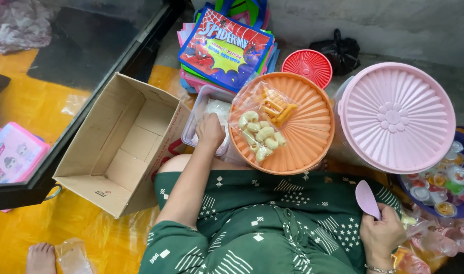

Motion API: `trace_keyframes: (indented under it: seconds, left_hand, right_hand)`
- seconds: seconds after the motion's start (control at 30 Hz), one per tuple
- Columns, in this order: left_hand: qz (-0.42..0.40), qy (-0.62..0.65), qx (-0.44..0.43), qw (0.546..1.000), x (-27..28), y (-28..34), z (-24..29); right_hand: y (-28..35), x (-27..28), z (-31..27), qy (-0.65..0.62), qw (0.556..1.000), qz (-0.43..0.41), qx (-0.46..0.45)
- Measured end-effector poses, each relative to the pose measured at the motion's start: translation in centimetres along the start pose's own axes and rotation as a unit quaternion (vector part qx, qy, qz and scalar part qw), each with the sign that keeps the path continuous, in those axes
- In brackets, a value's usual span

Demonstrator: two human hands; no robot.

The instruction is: The person is packing small snacks and jelly cups into individual plastic bags using a scoop and then organizing them into containers.

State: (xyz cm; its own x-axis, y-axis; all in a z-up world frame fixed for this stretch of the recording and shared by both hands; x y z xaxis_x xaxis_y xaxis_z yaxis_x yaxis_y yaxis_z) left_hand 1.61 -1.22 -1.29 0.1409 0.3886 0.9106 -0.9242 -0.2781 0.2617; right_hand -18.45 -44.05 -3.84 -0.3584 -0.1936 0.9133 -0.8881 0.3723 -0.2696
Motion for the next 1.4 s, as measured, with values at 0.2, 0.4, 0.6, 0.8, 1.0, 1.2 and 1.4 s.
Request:
trace_keyframes:
  seconds: [0.2,0.4,0.6,0.8,1.0,1.2,1.4]
  left_hand:
    - [-0.174,-0.041,-0.094,0.979,0.6,8.5,1.9]
    - [-0.059,-0.250,-0.195,0.946,-10.1,8.2,0.3]
    - [-0.103,-0.219,-0.077,0.967,-7.6,7.6,3.1]
    - [-0.040,-0.125,-0.069,0.989,-7.5,7.5,2.9]
    - [-0.017,0.068,-0.057,0.996,-5.9,7.7,2.6]
    - [-0.001,0.234,-0.028,0.972,-2.5,9.1,3.4]
    - [0.205,0.049,-0.178,0.961,-6.3,8.7,-0.2]
  right_hand:
    - [-0.2,0.6,-0.8,0.006,0.999,-0.028,-0.021]
    - [-0.9,1.1,-2.1,-0.001,0.999,-0.050,-0.022]
    - [0.1,0.8,-0.9,-0.010,1.000,-0.013,-0.011]
    - [-0.2,1.0,-1.1,-0.022,1.000,-0.007,-0.006]
    - [-0.3,0.8,-1.1,-0.014,1.000,-0.023,-0.014]
    - [0.0,0.9,-0.9,-0.024,1.000,-0.013,-0.008]
    - [0.3,1.0,-0.5,-0.025,1.000,0.002,0.004]
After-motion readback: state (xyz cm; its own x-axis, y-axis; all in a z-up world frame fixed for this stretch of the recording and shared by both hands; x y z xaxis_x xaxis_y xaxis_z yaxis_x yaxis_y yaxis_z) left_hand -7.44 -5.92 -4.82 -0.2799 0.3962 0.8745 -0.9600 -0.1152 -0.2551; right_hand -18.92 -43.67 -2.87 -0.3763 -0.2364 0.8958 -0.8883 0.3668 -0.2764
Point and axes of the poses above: each hand's wrist, its own y-axis away from the middle knuckle, its own x-axis out of the back of the hand, z = x × y, the point moved 2 cm from there along -y, towards the middle knuckle, and after that the axes turned 2 degrees about y, right-handed, at the moved point
